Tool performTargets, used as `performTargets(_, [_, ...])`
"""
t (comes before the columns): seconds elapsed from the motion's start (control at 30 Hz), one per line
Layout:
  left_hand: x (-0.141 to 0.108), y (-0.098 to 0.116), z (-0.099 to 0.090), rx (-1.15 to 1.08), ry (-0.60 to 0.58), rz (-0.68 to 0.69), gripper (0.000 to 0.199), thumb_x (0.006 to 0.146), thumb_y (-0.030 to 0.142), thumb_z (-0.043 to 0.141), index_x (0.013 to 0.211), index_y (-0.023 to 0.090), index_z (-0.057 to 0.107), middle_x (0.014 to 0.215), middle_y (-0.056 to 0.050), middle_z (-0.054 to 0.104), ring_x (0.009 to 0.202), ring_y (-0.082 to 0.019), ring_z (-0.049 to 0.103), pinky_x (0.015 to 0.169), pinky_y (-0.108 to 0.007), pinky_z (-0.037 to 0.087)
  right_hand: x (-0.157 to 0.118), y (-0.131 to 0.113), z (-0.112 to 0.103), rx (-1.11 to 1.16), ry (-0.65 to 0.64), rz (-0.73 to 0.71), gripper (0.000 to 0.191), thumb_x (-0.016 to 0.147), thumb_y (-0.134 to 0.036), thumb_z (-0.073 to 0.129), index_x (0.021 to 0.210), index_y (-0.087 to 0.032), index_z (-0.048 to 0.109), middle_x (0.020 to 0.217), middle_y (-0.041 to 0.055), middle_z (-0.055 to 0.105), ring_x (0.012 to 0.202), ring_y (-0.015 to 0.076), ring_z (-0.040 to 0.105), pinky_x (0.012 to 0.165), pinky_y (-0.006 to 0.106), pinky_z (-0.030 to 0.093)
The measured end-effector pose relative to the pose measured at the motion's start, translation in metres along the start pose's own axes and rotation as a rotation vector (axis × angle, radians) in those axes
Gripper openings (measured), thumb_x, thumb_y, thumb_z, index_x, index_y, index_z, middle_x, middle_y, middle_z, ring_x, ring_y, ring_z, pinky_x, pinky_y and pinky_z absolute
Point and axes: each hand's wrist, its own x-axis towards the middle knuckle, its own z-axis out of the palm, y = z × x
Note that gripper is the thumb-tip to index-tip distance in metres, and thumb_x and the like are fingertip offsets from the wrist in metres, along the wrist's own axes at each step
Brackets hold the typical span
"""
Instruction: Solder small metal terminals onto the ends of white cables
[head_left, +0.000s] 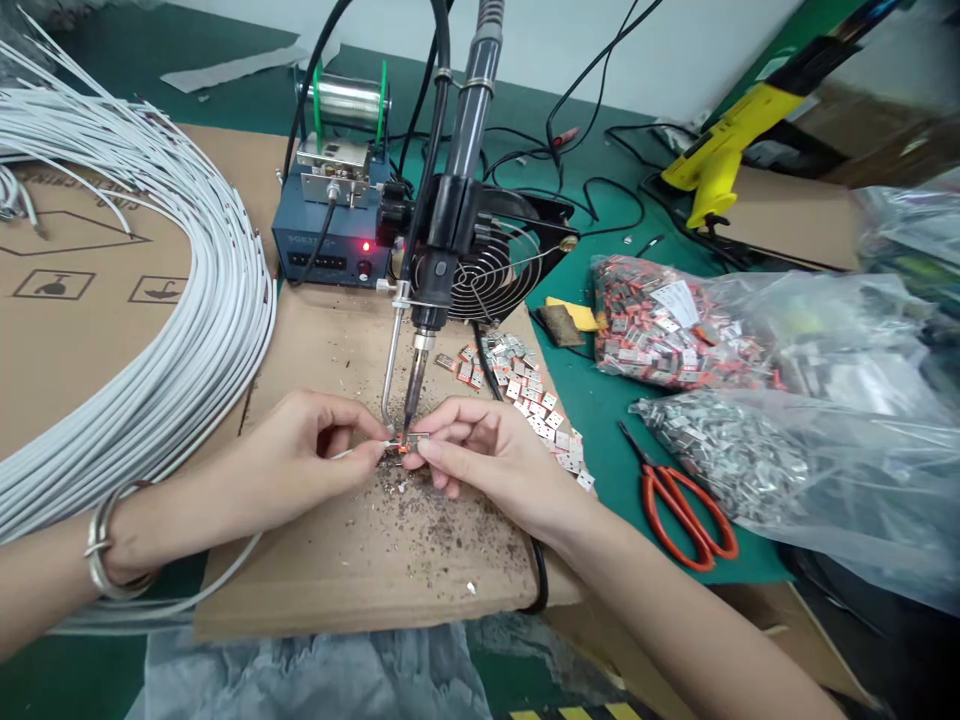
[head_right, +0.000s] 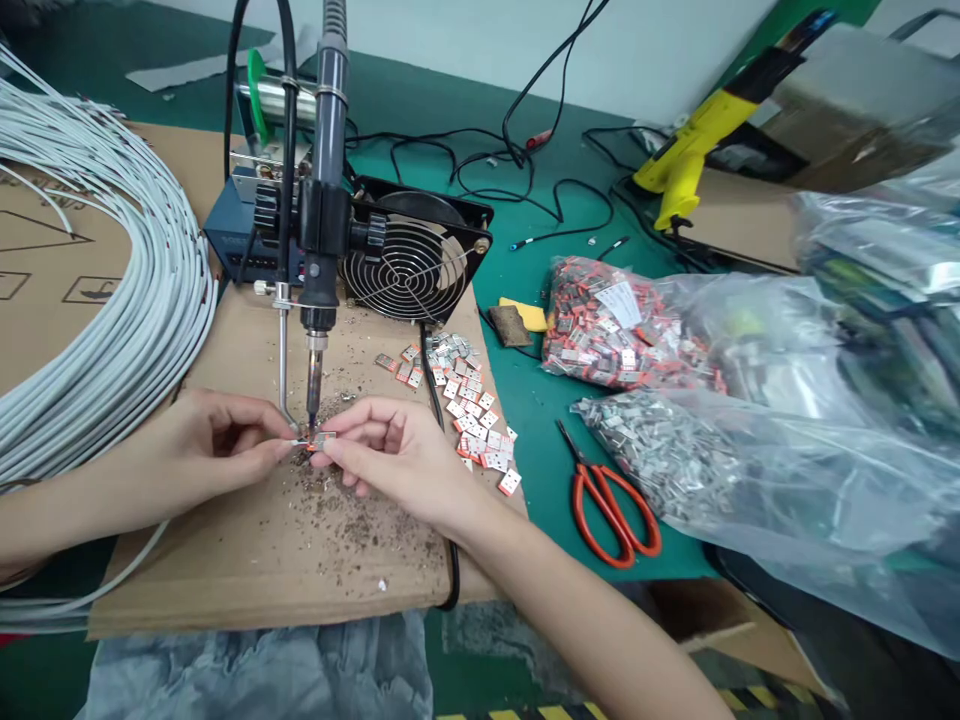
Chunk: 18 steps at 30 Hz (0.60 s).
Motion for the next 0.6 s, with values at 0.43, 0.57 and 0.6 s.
performTargets(0.43, [0.0010, -0.0039, -0.0002, 0.047, 0.001, -0.017, 0.023, 0.076, 0.033, 0.055, 0.075, 0.015, 0.069, 0.049, 0.007, 0.028, 0.047, -0.009, 0.026, 0.043, -0.022, 0.020, 0.0001, -0.0003, 0.0013, -0.018, 0.011, 0.010, 0.022, 0.069, -0.027, 0.077, 0.079, -0.013, 0.063, 0.071, 0.0044, 0.069, 0.048, 0.0045, 0.054, 0.045, 0.014, 0.046])
performTargets(0.57, [0.0003, -0.0035, -0.0004, 0.041, -0.009, -0.012, 0.023, 0.077, 0.033, 0.054, 0.076, 0.015, 0.069, 0.049, 0.007, 0.029, 0.047, -0.009, 0.026, 0.044, -0.022, 0.020, -0.0001, -0.0002, 0.0007, -0.024, 0.003, 0.014, 0.020, 0.069, -0.026, 0.076, 0.078, -0.013, 0.063, 0.071, 0.0037, 0.069, 0.048, 0.0045, 0.054, 0.045, 0.014, 0.046])
performTargets(0.6, [0.0001, -0.0029, -0.0007, 0.040, -0.011, -0.010, 0.023, 0.077, 0.032, 0.054, 0.076, 0.016, 0.070, 0.050, 0.007, 0.028, 0.047, -0.009, 0.026, 0.044, -0.022, 0.020, -0.0003, -0.0003, 0.0005, -0.027, 0.006, 0.017, 0.020, 0.069, -0.026, 0.076, 0.078, -0.013, 0.063, 0.071, 0.0039, 0.069, 0.049, 0.0046, 0.054, 0.045, 0.014, 0.046])
